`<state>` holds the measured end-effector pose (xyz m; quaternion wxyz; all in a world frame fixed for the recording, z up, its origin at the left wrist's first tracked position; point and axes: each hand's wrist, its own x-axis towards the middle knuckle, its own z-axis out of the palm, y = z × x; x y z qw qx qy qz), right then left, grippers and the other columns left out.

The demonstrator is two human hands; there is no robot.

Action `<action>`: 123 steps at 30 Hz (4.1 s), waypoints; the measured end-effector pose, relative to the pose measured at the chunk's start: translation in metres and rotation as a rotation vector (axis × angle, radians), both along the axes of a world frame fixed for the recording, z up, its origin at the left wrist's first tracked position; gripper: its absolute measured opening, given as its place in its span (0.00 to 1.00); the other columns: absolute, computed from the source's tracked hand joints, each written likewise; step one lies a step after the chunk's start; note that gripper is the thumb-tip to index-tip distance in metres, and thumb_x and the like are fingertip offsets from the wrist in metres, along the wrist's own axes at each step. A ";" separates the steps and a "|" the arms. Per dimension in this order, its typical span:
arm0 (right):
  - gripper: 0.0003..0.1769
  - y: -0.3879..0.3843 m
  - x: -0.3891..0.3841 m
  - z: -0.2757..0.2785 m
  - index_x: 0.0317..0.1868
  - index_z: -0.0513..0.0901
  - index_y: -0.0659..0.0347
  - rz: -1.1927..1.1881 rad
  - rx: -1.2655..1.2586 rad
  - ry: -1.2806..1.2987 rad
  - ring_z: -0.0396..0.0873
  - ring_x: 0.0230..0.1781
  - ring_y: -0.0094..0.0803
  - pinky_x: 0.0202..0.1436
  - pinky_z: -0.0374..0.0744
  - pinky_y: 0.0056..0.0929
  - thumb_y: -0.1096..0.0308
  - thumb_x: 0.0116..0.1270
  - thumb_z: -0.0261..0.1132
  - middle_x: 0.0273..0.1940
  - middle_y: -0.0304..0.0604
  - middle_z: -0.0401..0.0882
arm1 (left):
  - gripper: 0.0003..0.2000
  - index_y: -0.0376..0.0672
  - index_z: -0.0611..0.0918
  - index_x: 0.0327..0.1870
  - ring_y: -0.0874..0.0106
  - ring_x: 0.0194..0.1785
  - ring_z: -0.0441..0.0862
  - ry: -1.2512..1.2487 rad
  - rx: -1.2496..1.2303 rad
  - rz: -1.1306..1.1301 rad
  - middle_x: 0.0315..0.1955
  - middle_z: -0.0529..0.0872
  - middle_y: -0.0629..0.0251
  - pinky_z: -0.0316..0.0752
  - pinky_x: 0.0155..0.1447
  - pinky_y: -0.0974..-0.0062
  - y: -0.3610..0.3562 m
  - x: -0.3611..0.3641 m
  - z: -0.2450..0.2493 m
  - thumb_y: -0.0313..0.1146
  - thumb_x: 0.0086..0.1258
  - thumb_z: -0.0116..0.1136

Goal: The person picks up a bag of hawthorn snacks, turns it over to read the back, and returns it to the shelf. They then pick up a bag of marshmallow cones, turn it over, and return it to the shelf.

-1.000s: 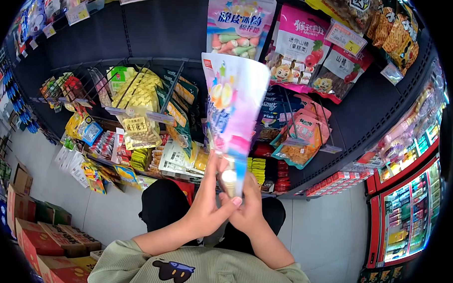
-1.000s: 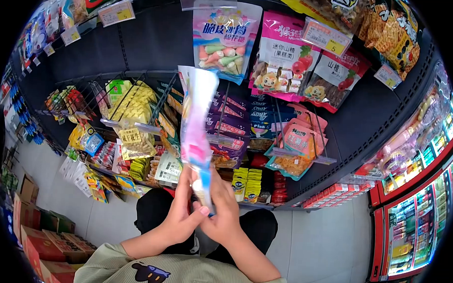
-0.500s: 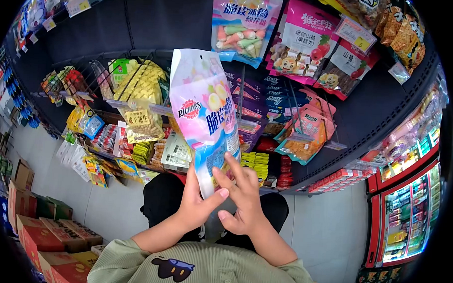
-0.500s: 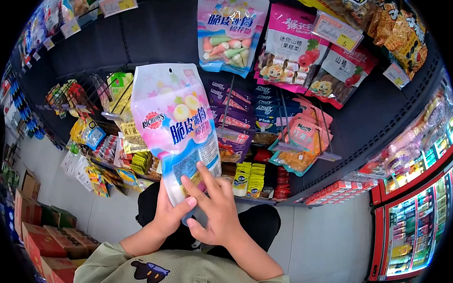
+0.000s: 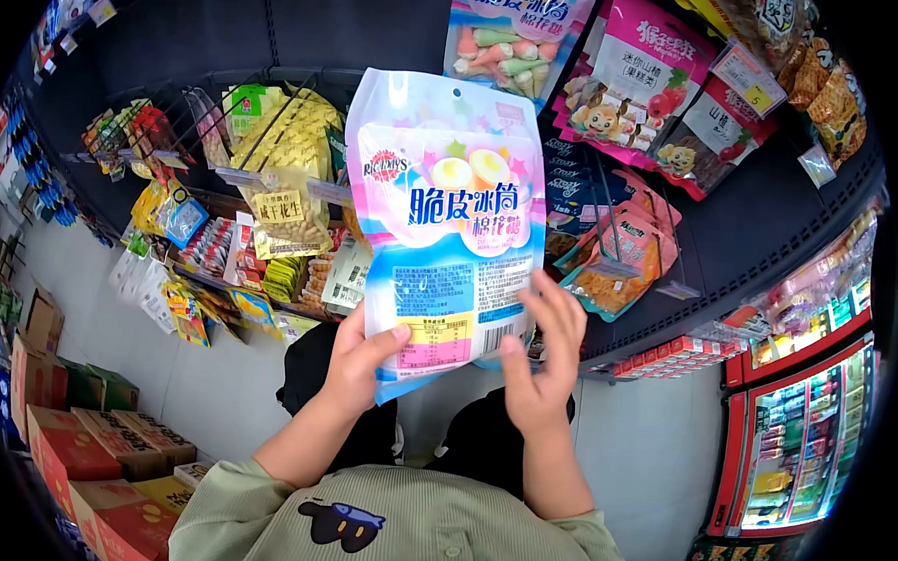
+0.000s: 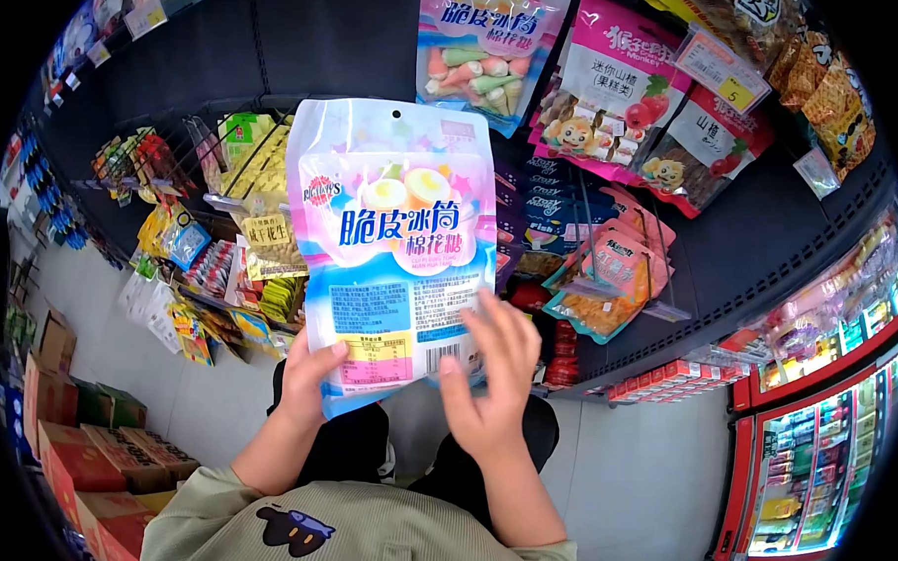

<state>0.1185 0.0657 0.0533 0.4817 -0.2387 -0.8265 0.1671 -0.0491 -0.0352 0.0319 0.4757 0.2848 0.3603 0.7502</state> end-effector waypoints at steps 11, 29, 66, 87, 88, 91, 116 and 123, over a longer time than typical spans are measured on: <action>0.26 0.010 0.004 -0.014 0.61 0.62 0.69 0.454 -0.978 0.502 0.73 0.51 0.29 0.56 0.69 0.28 0.70 0.66 0.57 0.51 0.48 0.74 | 0.20 0.32 0.70 0.55 0.72 0.49 0.77 0.048 0.005 -0.001 0.48 0.79 0.58 0.70 0.54 0.74 0.004 -0.016 -0.008 0.38 0.68 0.52; 0.22 0.005 -0.001 -0.024 0.55 0.68 0.68 0.398 -0.996 0.443 0.73 0.47 0.24 0.52 0.71 0.24 0.68 0.64 0.62 0.49 0.42 0.76 | 0.20 0.32 0.71 0.56 0.76 0.50 0.75 0.122 -0.053 -0.005 0.48 0.78 0.61 0.68 0.54 0.78 0.013 -0.017 -0.010 0.41 0.74 0.41; 0.25 -0.039 0.012 -0.020 0.59 0.64 0.69 0.396 -0.912 0.375 0.73 0.50 0.27 0.55 0.69 0.26 0.68 0.64 0.60 0.51 0.45 0.74 | 0.20 0.32 0.75 0.49 0.79 0.43 0.76 0.219 -0.016 0.071 0.42 0.81 0.64 0.70 0.49 0.81 -0.034 -0.013 -0.009 0.43 0.74 0.41; 0.23 -0.041 0.109 -0.026 0.60 0.62 0.68 0.246 -0.845 0.492 0.81 0.29 0.33 0.33 0.80 0.25 0.69 0.67 0.54 0.39 0.53 0.79 | 0.19 0.32 0.75 0.52 0.76 0.46 0.77 0.223 0.046 0.265 0.46 0.80 0.61 0.68 0.54 0.80 -0.059 0.013 0.011 0.41 0.74 0.42; 0.23 -0.041 0.109 -0.025 0.60 0.62 0.68 0.224 -0.852 0.498 0.81 0.29 0.33 0.32 0.80 0.25 0.70 0.67 0.54 0.39 0.53 0.79 | 0.19 0.32 0.75 0.52 0.76 0.47 0.77 0.224 0.047 0.279 0.46 0.80 0.61 0.68 0.54 0.80 -0.059 0.011 0.010 0.41 0.74 0.42; 0.22 -0.033 0.120 -0.029 0.60 0.63 0.68 0.254 -0.887 0.537 0.81 0.29 0.33 0.32 0.80 0.25 0.70 0.67 0.54 0.39 0.53 0.79 | 0.19 0.32 0.75 0.51 0.75 0.47 0.77 0.219 0.059 0.306 0.46 0.80 0.61 0.68 0.55 0.79 -0.055 0.020 0.013 0.41 0.74 0.41; 0.11 -0.031 0.148 -0.043 0.46 0.75 0.69 -0.030 -0.973 0.489 0.80 0.28 0.35 0.33 0.80 0.28 0.72 0.65 0.55 0.35 0.52 0.80 | 0.19 0.32 0.76 0.49 0.76 0.45 0.77 0.102 0.039 0.058 0.44 0.81 0.61 0.70 0.51 0.80 0.025 0.015 -0.001 0.42 0.73 0.43; 0.12 -0.017 0.110 -0.041 0.45 0.74 0.70 0.017 -1.010 0.420 0.81 0.29 0.37 0.33 0.80 0.29 0.72 0.64 0.56 0.35 0.54 0.80 | 0.20 0.32 0.76 0.50 0.77 0.45 0.76 0.057 0.032 0.044 0.43 0.81 0.62 0.69 0.50 0.80 0.016 -0.020 -0.022 0.43 0.73 0.44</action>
